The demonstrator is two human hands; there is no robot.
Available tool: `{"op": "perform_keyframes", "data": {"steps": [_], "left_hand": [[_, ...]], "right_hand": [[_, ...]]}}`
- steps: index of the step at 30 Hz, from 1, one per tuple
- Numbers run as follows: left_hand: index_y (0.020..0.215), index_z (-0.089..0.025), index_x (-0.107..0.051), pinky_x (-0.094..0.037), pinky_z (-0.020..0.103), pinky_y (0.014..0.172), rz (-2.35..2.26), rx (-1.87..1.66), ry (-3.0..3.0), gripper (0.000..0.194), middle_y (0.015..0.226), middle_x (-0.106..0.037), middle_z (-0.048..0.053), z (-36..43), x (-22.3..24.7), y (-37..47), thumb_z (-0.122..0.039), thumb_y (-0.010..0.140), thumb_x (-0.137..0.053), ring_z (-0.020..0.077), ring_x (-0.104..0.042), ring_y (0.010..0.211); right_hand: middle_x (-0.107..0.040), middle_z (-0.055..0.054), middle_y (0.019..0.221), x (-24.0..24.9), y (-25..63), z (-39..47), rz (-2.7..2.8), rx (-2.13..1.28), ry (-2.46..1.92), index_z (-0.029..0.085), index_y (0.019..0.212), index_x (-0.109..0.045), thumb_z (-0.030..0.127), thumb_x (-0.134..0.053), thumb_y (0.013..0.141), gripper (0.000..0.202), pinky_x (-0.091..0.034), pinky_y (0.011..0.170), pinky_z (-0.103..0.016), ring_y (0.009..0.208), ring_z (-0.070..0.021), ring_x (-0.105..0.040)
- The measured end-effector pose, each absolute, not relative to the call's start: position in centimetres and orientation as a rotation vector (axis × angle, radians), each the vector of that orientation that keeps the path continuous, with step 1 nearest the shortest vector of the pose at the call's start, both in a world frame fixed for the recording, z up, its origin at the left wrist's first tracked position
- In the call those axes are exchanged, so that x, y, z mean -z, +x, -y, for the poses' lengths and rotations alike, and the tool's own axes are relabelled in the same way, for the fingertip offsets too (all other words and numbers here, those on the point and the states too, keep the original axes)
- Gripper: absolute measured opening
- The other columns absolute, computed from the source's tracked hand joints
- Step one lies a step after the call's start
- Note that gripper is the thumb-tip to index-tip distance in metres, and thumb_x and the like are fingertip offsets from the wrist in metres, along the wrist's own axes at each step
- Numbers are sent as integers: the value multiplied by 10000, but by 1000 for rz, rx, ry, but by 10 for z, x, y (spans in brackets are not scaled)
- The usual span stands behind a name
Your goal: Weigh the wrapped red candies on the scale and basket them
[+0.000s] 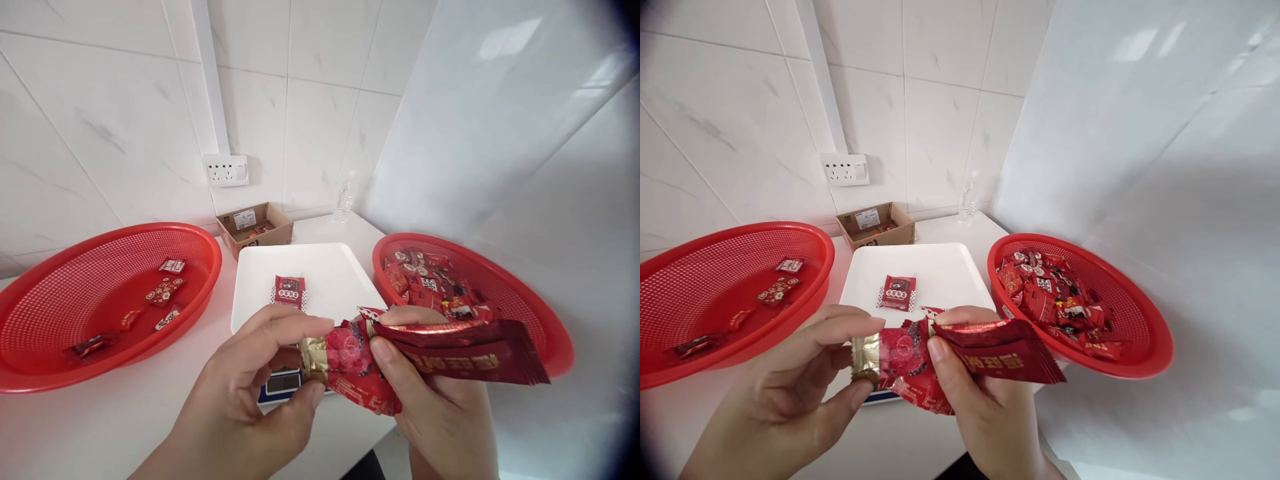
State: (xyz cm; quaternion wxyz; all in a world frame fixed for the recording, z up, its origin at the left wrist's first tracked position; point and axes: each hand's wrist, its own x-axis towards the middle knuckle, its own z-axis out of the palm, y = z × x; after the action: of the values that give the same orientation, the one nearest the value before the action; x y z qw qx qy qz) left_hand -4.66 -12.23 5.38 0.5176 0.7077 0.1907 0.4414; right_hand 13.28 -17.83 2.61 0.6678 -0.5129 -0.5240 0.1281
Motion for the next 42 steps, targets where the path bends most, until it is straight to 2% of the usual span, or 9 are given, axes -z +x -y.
{"op": "perform_keyframes", "data": {"steps": [6,11,17,24,30,36,42], "left_hand": [[1099,-422,-700,-589,134,719,-575,-1132,1771,528,963,-663,-40,125,-55,-45,17,833,-578,90,-691,806],[1068,-387,-732,-581,122,626,-594,-1185,1778,417,880,-728,-51,122,-56,-48,-48,834,-665,92,-693,713],[1005,-349,-754,-560,99,612,-702,-1249,1838,225,825,-757,-60,121,-55,-50,-177,867,-710,82,-694,691],[1004,-365,-740,-537,96,584,-712,-1289,1794,232,821,-756,-80,122,-51,-45,-168,905,-666,69,-677,665],[895,-304,-689,-490,73,446,-685,-1321,1508,196,646,-655,-81,124,-58,-36,-112,859,-681,53,-598,501],[833,-280,-590,-525,129,432,-660,-1259,1372,164,625,-596,-85,125,-60,-34,-140,866,-668,67,-559,463],[898,-287,-606,-481,109,475,-674,-1256,1470,138,657,-586,-78,117,-53,-36,-155,890,-646,63,-535,524]], "right_hand": [[-636,12,939,-26,133,178,1192,-300,-1169,308,1025,-663,191,-664,904,169,-555,767,-270,832,-151,-625],[-652,5,934,-27,131,176,1214,-290,-1158,311,1028,-666,199,-656,910,163,-567,759,-287,825,-161,-637],[-660,26,931,-27,130,175,1221,-301,-1170,329,1027,-658,184,-651,910,187,-562,757,-233,827,-135,-641],[-656,27,938,-26,130,176,1207,-342,-1166,327,1032,-665,183,-662,902,194,-559,749,-230,823,-134,-638],[-644,15,926,-25,130,177,1195,-407,-1160,323,1022,-669,204,-661,908,165,-558,706,-256,790,-147,-631],[-648,19,928,-22,130,177,1203,-432,-1146,324,1034,-667,193,-658,910,180,-562,717,-249,789,-142,-639],[-677,16,928,-23,130,173,1180,-344,-1174,305,1004,-680,196,-668,896,154,-575,736,-270,817,-157,-662]]}}
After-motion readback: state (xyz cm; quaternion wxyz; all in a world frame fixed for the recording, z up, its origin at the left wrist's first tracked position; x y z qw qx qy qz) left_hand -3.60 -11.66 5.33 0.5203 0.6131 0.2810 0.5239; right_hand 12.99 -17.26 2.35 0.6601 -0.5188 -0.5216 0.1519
